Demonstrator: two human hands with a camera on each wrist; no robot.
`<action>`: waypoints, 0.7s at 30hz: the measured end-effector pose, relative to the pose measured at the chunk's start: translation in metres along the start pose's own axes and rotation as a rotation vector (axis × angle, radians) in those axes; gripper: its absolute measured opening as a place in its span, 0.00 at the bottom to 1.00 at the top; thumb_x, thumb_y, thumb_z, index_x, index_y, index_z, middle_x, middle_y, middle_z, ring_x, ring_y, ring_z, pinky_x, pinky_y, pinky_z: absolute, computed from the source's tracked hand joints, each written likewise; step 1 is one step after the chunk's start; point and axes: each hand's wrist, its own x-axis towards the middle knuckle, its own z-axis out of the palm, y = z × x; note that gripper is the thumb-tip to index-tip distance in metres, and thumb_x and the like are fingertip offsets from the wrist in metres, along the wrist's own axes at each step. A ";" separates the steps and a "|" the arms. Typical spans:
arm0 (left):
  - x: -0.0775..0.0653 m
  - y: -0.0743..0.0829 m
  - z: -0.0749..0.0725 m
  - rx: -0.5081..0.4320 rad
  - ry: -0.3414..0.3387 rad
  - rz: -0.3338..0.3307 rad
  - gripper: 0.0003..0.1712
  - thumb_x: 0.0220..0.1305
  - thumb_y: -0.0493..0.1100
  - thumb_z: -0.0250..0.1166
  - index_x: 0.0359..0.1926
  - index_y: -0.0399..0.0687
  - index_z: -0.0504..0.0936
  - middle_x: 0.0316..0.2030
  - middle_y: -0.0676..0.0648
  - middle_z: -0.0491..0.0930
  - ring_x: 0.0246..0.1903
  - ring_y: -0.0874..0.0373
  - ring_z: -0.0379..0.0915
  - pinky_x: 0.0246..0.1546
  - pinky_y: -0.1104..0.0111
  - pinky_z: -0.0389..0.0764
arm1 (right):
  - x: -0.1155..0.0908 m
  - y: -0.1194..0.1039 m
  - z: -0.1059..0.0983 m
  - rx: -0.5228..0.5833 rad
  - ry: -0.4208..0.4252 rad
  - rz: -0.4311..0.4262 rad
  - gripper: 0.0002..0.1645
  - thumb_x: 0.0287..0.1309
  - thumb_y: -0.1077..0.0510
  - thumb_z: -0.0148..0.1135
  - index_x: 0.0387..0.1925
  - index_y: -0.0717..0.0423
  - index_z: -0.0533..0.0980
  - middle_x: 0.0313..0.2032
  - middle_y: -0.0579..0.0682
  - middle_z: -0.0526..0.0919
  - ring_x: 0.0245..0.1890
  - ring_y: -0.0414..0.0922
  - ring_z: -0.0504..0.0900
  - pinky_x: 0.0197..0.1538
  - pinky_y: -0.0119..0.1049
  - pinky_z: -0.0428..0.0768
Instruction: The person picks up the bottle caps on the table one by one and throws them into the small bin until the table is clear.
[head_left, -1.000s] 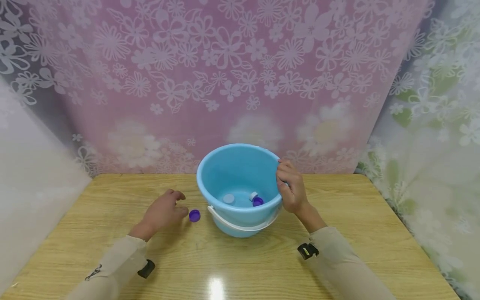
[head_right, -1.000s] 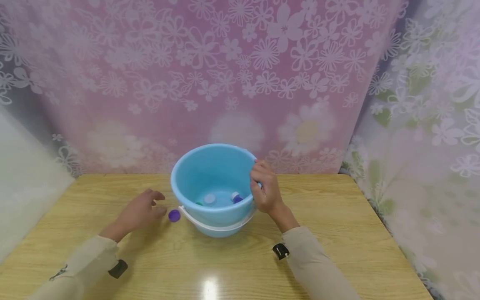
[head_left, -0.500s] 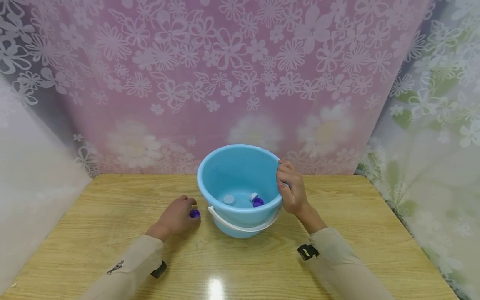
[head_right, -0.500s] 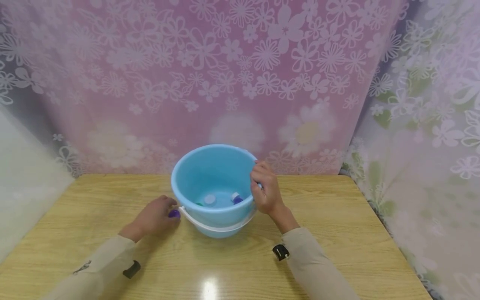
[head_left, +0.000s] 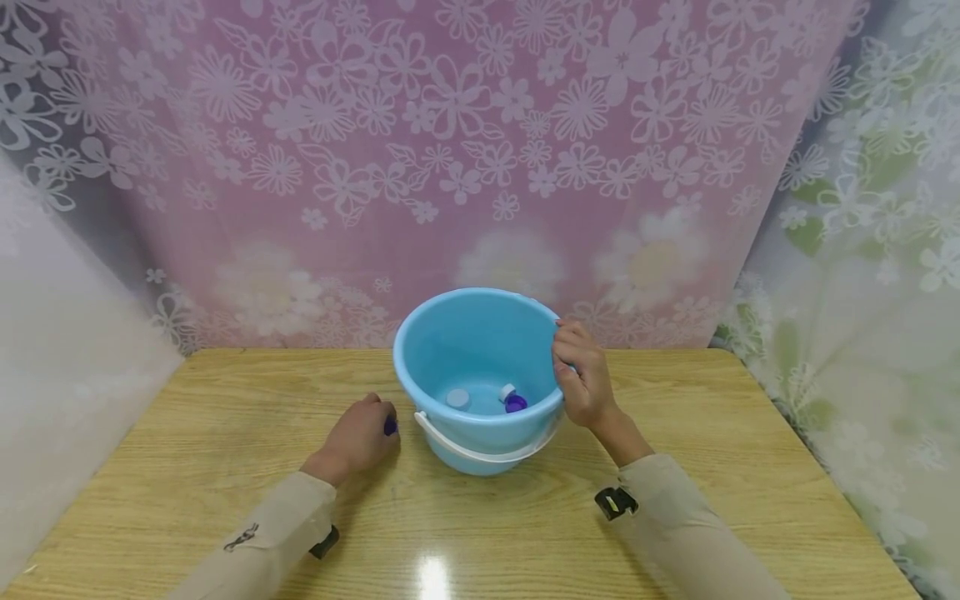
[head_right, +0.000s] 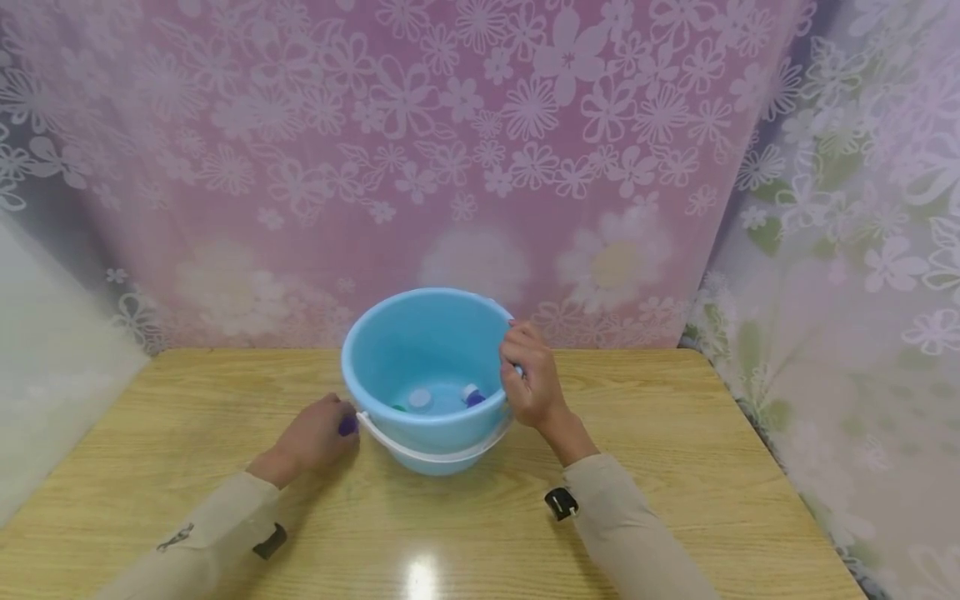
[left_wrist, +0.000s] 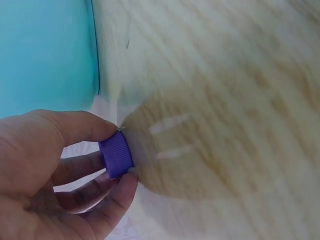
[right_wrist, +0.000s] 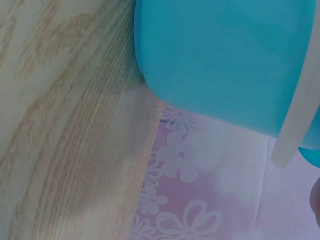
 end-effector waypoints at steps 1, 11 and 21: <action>0.000 0.000 0.000 0.004 0.001 -0.002 0.02 0.53 0.33 0.64 0.30 0.39 0.79 0.26 0.47 0.68 0.25 0.55 0.64 0.29 0.63 0.69 | 0.000 0.000 0.000 -0.003 0.000 0.001 0.12 0.46 0.63 0.41 0.12 0.52 0.56 0.17 0.49 0.58 0.30 0.50 0.66 0.53 0.57 0.66; -0.001 0.001 -0.002 0.027 -0.021 -0.014 0.02 0.54 0.35 0.64 0.27 0.41 0.78 0.26 0.48 0.67 0.25 0.56 0.64 0.27 0.63 0.69 | -0.001 0.001 0.000 0.003 -0.001 0.000 0.12 0.47 0.62 0.40 0.12 0.52 0.56 0.17 0.48 0.58 0.30 0.50 0.66 0.53 0.57 0.66; -0.001 -0.008 -0.012 -0.067 -0.023 -0.023 0.04 0.53 0.36 0.64 0.32 0.42 0.82 0.30 0.49 0.74 0.31 0.56 0.70 0.36 0.60 0.75 | 0.000 0.001 0.000 0.009 -0.002 -0.001 0.13 0.47 0.63 0.40 0.12 0.52 0.56 0.17 0.49 0.56 0.29 0.50 0.65 0.51 0.60 0.65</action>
